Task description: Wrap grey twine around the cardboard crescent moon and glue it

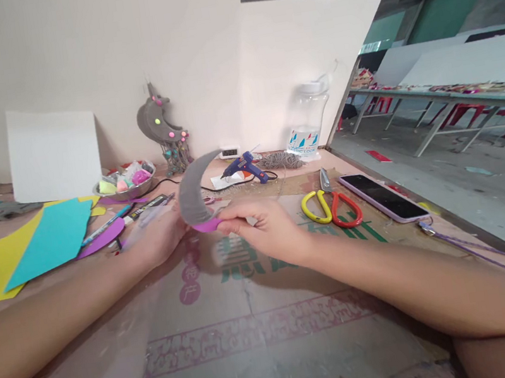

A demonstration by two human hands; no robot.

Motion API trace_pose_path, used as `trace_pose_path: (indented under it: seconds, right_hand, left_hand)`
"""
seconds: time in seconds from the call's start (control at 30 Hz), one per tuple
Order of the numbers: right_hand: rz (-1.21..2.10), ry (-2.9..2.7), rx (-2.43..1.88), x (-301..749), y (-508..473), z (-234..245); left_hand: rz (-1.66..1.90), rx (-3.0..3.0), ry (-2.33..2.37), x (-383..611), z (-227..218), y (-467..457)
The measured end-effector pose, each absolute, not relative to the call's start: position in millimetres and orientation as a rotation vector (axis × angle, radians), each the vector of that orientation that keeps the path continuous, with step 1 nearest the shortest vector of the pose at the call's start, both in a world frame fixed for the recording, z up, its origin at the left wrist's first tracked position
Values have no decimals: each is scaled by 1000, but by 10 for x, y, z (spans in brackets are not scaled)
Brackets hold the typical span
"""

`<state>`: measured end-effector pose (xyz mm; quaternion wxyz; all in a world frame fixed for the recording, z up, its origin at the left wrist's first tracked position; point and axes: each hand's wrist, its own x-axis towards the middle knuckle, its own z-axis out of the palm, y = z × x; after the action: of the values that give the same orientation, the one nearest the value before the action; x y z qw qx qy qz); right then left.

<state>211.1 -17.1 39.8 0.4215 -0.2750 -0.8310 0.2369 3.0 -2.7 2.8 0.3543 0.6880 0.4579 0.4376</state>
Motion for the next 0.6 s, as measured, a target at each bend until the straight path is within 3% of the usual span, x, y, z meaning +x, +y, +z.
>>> trace_pose_path:
  seconds: [0.27,0.6]
  right_hand:
    - [745,-2091,-961,2109,21,173]
    - [1094,-1768,-1157,2112,139,110]
  left_hand:
    - [1340,1864,1222,-116,-135,235]
    - [1174,1834,1314,20,144,-31]
